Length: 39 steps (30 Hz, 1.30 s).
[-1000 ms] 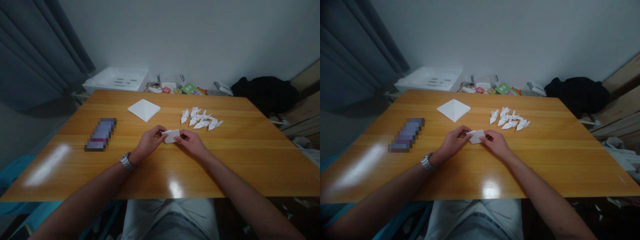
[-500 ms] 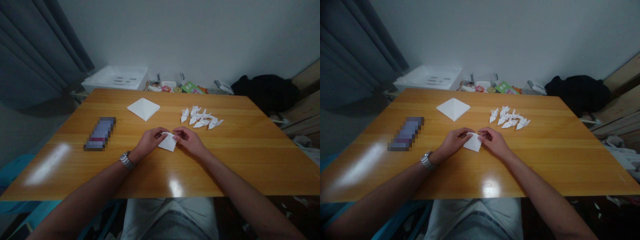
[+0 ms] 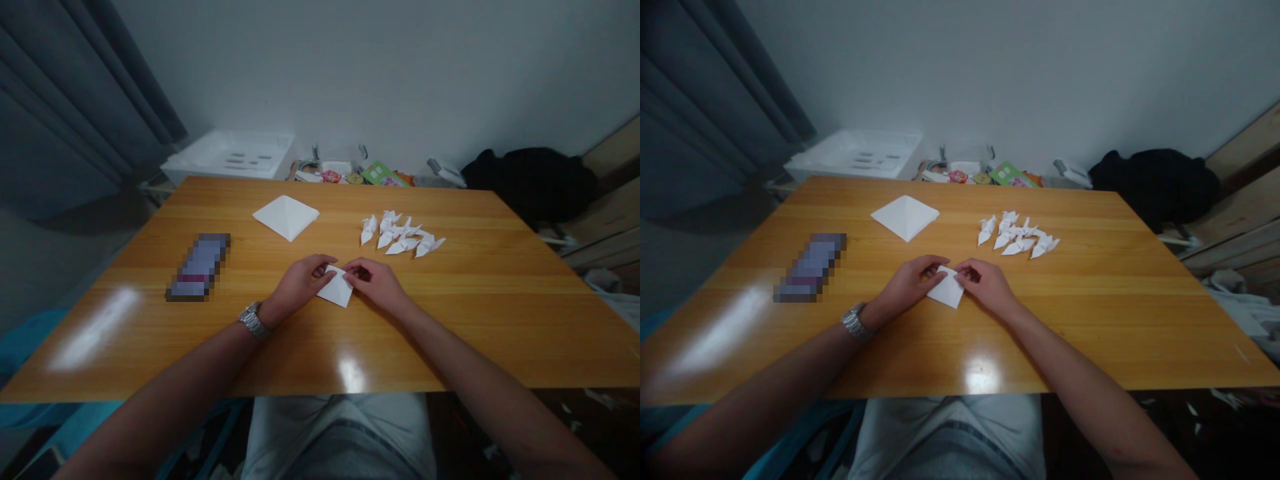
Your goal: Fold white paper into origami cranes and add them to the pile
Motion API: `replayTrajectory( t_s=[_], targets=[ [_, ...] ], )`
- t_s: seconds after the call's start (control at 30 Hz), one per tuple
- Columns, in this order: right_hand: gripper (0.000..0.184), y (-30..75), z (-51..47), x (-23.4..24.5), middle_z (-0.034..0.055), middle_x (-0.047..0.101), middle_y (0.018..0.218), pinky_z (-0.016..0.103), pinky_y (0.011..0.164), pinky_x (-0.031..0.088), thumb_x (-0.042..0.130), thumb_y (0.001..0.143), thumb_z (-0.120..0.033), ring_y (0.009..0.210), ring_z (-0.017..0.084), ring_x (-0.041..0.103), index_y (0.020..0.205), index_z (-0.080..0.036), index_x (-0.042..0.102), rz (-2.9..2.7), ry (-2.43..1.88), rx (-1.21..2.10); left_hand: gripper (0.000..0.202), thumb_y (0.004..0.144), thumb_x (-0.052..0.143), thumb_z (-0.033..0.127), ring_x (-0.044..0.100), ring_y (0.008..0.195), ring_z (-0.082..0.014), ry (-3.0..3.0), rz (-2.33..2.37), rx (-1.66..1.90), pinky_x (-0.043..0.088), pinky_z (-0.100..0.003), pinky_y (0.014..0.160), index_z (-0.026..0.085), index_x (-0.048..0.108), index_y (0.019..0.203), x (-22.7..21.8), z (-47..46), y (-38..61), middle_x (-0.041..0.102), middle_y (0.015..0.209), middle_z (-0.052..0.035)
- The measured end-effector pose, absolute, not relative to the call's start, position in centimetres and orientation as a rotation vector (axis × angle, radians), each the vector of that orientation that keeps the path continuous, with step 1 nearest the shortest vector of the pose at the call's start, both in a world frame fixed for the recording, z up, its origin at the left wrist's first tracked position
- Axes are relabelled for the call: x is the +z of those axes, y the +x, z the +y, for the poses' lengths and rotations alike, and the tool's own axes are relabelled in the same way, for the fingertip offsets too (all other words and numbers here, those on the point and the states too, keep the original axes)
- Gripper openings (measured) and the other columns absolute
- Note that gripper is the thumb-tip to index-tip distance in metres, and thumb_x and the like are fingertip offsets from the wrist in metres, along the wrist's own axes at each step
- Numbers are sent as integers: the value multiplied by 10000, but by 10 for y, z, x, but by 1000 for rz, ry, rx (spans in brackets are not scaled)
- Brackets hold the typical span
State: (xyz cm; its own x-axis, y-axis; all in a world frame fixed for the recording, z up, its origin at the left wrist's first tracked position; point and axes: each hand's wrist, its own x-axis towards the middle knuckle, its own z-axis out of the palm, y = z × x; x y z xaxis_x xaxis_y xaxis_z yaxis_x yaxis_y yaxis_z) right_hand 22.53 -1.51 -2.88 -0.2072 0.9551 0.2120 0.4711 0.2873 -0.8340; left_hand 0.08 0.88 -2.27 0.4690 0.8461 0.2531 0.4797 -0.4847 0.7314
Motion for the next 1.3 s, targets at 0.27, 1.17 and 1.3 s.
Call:
replayTrajectory(
  t_s=[0.27,1.17,1.3],
  targets=[
    [96,230,-13,-29,46,733,866,308,708,493,663,907,-241,772,190,655,967,-202,727,-1961,-1333,583,180,974,592,299,634,1028,-212,2389,1063,834,529,-357,937,197,664,1103,-13,8,-1,643,1106,-66],
    [165,244,-8,-31,97,672,1031,400,862,507,613,986,-287,968,244,609,1079,-205,722,-2324,-1126,355,417,1006,523,281,554,1305,-278,2725,989,464,430,-453,1121,203,585,1410,-22,6,-7,580,1430,-140],
    [193,251,-6,-30,107,662,1119,440,926,503,649,964,-275,1054,260,594,1132,-222,728,-2390,-1015,346,399,1013,512,287,565,1286,-279,2741,1015,460,441,-451,1116,177,606,1385,-21,7,-7,585,1421,-143]
  ],
)
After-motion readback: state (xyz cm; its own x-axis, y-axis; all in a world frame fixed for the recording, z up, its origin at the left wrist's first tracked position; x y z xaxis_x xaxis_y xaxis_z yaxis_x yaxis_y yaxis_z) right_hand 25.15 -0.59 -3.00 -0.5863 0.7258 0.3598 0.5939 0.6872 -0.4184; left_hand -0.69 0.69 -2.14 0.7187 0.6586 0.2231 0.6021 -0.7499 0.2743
